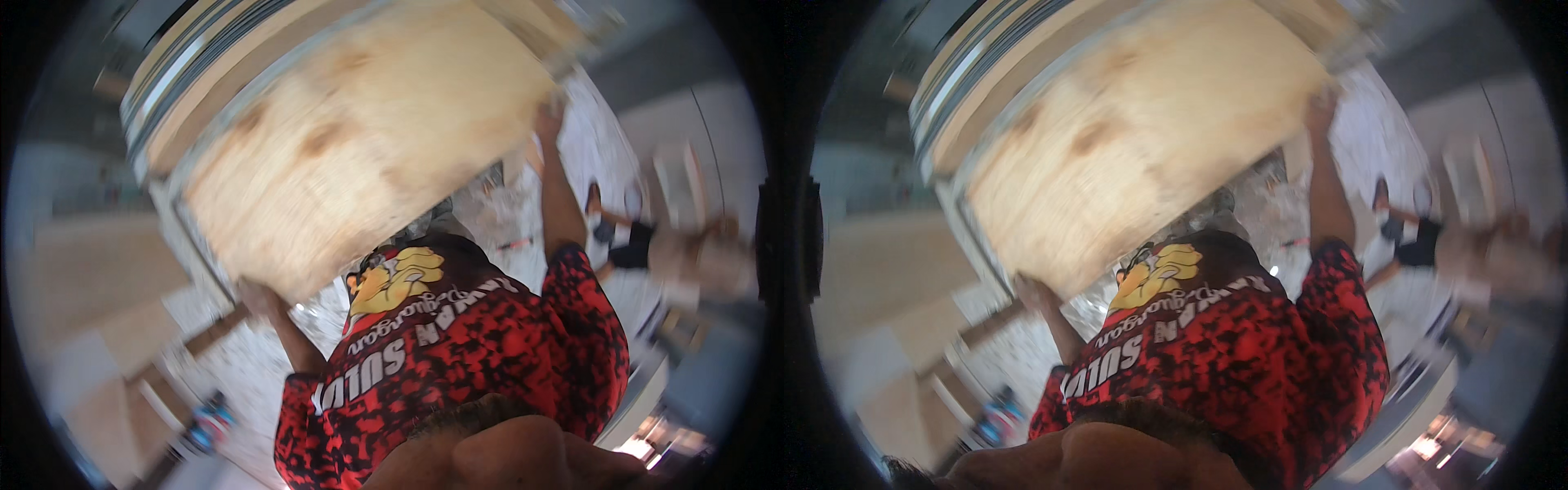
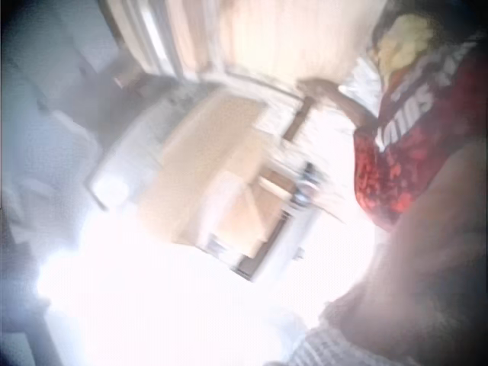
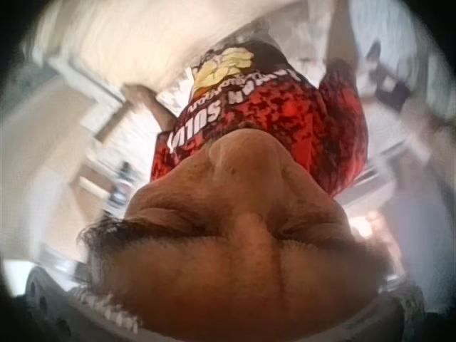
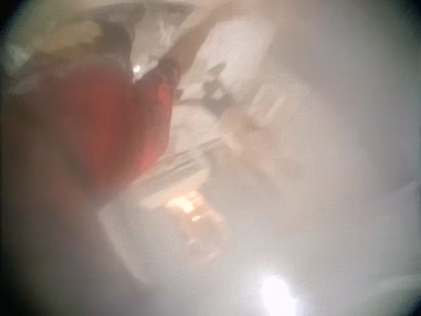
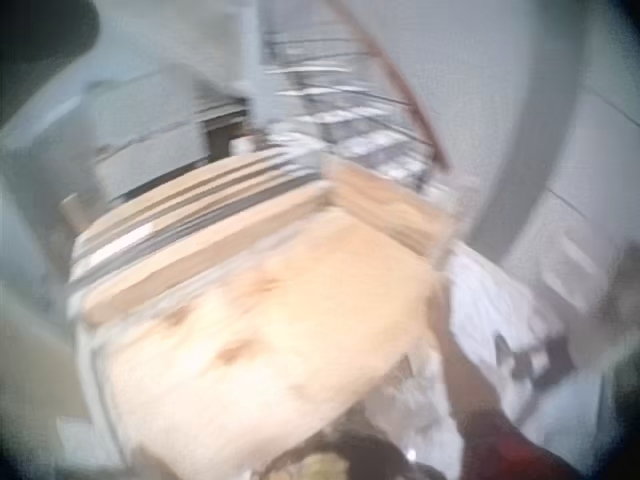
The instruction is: The person maneuvers a plywood panel against a brick and wood structure, uses a saw to trim an edge, and then uses a hammer and a small tool to adjust or secure the wood while sitting on the floor.
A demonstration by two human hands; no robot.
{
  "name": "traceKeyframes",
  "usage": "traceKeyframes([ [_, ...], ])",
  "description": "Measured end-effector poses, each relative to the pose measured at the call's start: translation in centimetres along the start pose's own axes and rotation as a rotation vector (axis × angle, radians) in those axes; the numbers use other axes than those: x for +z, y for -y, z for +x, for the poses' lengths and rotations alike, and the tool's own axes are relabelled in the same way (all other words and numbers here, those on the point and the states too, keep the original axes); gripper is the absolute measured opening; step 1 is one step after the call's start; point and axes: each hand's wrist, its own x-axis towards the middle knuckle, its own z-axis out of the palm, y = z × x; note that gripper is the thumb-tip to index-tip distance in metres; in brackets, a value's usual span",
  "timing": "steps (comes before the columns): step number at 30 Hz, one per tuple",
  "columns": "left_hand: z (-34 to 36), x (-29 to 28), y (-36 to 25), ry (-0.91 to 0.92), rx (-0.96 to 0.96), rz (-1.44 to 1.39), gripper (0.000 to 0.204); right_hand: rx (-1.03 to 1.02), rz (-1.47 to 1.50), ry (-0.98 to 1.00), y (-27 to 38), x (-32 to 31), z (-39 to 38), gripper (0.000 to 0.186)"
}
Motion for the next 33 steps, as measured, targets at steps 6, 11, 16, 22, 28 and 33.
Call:
traceKeyframes([
  [6, 3.5, -1.8, -7.7, 0.174, 0.099, 0.018, 0.041, 1.263, 0.511, 0.054, 12.6, -13.0, -7.3, 0.053],
  [11, 6.0, 1.2, -20.4, 0.241, 0.630, -0.179, 0.028, 1.192, 0.408, 1.098, 23.4, -22.3, -30.9, 0.032],
  [16, 6.5, 2.8, -31.9, 0.234, 1.079, -0.162, 0.027, 1.545, 0.528, 1.315, 32.1, -33.1, -42.3, 0.031],
  [22, 3.6, 6.1, -47.2, 0.218, 1.353, -0.402, 0.029, 1.747, 0.446, 1.098, 32.7, -36.0, -45.5, 0.033],
  [28, 1.0, 7.0, -53.3, 0.282, 1.110, -0.358, 0.037, 1.826, 0.570, 0.767, 22.7, -30.2, -42.6, 0.040],
  [33, 1.8, 7.0, -51.8, 0.300, 1.003, -0.296, 0.036, 1.736, 0.622, 0.748, 14.7, -25.6, -43.6, 0.037],
])
